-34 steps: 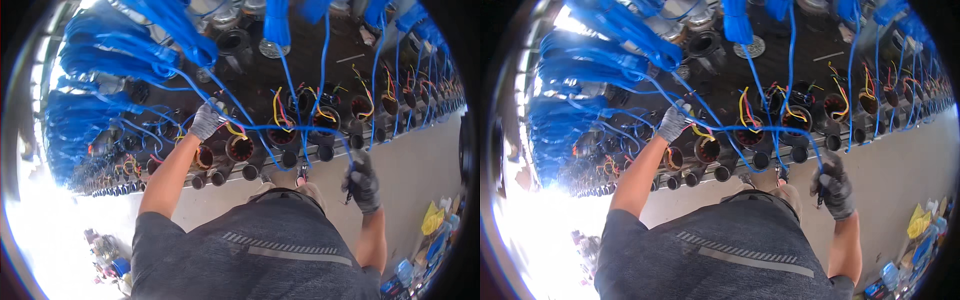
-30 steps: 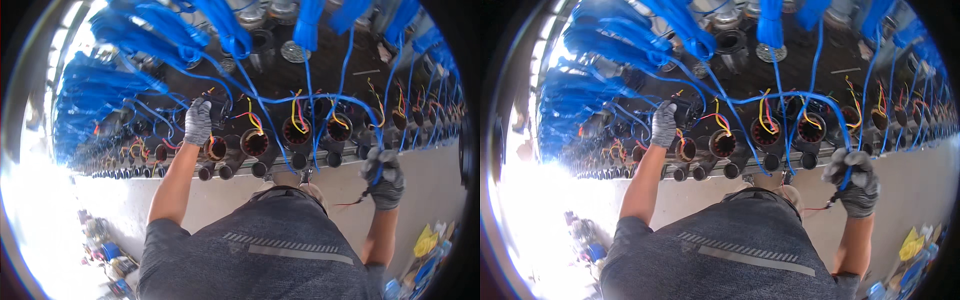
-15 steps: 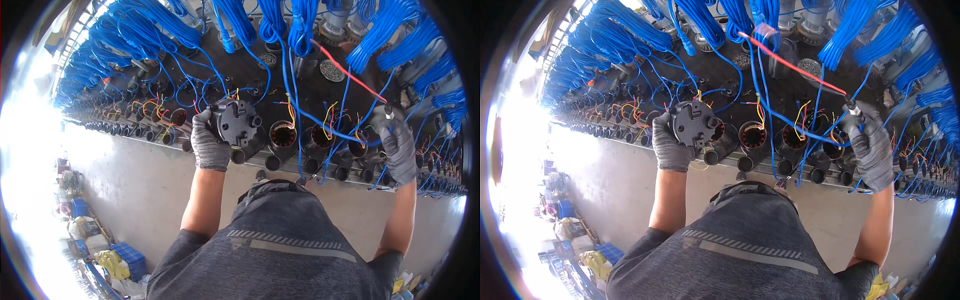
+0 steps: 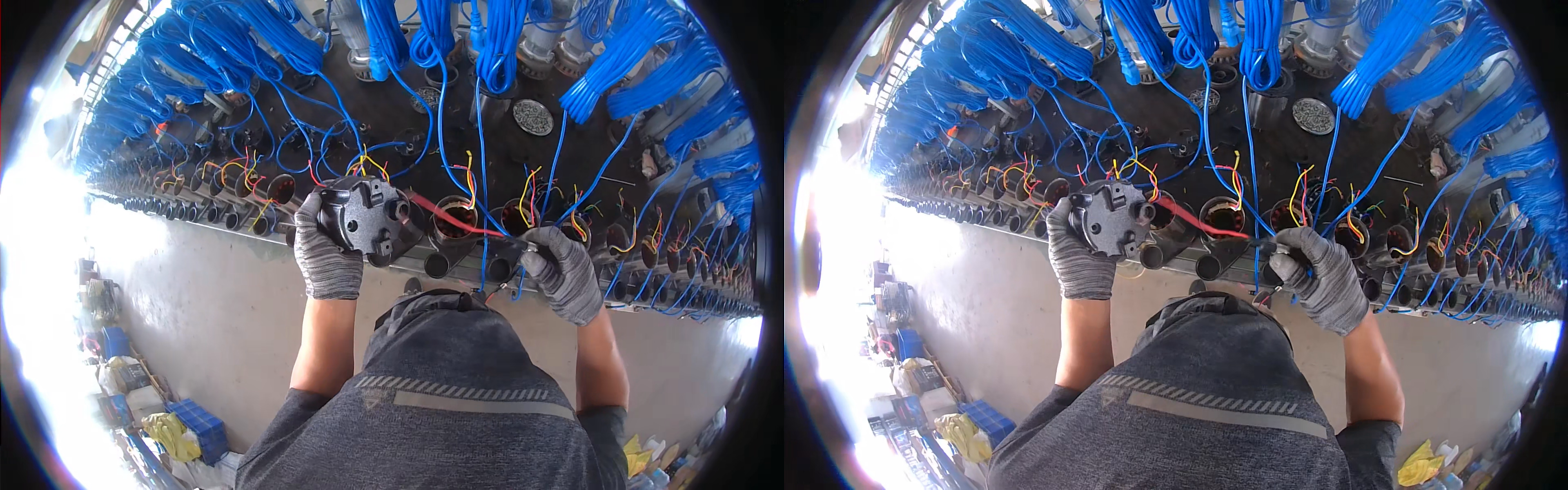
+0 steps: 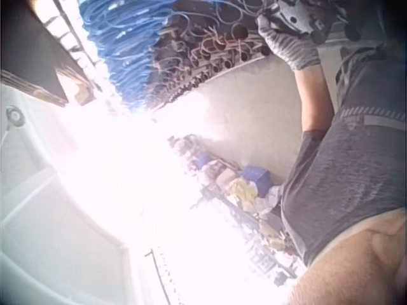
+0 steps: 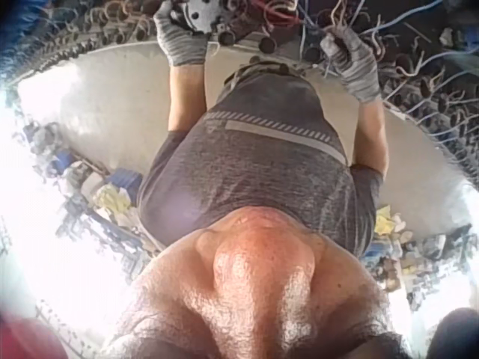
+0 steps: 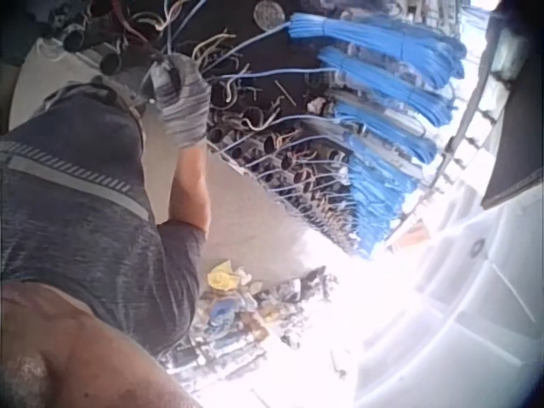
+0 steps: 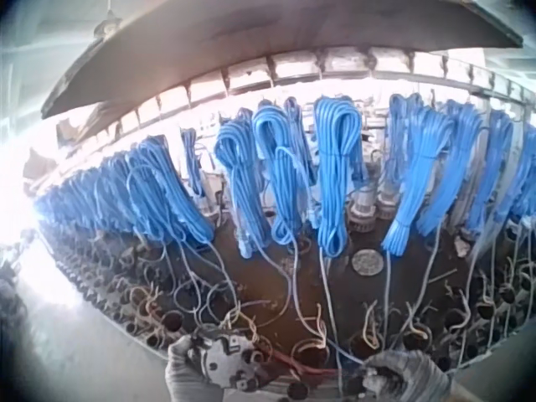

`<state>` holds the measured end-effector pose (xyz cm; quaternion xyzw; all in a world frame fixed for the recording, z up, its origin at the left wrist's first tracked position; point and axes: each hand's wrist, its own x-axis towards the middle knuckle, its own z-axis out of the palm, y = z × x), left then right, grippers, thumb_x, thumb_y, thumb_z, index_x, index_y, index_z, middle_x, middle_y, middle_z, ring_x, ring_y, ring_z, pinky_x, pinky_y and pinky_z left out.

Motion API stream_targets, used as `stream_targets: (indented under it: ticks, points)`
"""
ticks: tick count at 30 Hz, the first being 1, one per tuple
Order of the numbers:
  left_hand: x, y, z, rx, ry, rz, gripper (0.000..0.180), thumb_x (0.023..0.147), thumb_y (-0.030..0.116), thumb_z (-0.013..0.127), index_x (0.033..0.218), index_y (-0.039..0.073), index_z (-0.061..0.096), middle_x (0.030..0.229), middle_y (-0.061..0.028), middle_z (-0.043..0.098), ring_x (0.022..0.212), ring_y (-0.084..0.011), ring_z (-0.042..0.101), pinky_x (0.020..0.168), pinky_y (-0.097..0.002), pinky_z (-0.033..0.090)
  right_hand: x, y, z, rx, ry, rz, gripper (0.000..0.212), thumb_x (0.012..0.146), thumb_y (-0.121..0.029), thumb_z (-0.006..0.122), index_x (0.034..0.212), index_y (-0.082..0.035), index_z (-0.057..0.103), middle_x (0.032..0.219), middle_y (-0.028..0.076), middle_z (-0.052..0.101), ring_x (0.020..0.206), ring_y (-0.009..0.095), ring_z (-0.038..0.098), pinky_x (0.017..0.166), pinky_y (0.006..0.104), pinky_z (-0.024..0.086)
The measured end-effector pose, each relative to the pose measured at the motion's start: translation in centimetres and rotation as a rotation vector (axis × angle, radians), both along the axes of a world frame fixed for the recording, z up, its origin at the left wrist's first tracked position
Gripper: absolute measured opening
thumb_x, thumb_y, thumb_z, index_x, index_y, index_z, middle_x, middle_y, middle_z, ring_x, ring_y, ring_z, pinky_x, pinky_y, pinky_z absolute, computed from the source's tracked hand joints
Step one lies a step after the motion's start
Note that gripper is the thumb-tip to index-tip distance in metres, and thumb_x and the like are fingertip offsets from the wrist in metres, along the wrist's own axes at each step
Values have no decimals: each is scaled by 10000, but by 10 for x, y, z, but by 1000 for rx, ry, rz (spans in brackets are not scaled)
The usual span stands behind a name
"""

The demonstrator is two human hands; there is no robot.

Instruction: The person threads electrical wires through the ports of black motor covers, fits rubber grommets around the cables, and positions the covers onto motor housings along the workbench.

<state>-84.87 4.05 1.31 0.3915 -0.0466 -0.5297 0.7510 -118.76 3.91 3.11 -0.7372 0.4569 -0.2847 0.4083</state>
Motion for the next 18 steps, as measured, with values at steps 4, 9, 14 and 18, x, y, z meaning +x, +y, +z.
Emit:
stream_targets:
  ticks: [4, 9, 14, 18]
  points:
    - [-9, 3, 14, 37, 23, 4, 442, 918, 398, 637, 1161, 29, 637, 1134, -144, 681, 1063, -312, 657, 948, -484, 536, 7, 6, -13, 65, -243, 5, 311, 952, -188, 651, 1218, -29, 626, 901, 100, 685, 793, 199, 684, 741, 306, 536]
    - [-6, 4, 9, -1, -3, -31, 315, 932, 326, 667, 1121, 75, 645, 1123, -111, 679, 1042, -267, 664, 922, -449, 558, 20, 5, 8, -135, -53, 95, 284, 963, -137, 616, 1224, -26, 626, 859, 104, 645, 746, 219, 667, 700, 333, 522]
    - [-11, 6, 16, -5, -32, -48, 323, 939, 331, 661, 1126, 68, 641, 1134, -111, 675, 1046, -267, 661, 929, -449, 557, 29, 8, 7, -217, -29, 54, 246, 988, -129, 584, 1208, -33, 639, 867, 117, 643, 748, 253, 672, 686, 352, 522]
    - [-13, 7, 19, -17, -51, -65, 327, 940, 336, 662, 1125, 67, 642, 1134, -111, 675, 1048, -266, 660, 933, -450, 555, 37, 10, 7, -193, -80, -21, 221, 966, -146, 635, 1161, -45, 660, 856, 127, 664, 748, 281, 684, 671, 367, 527]
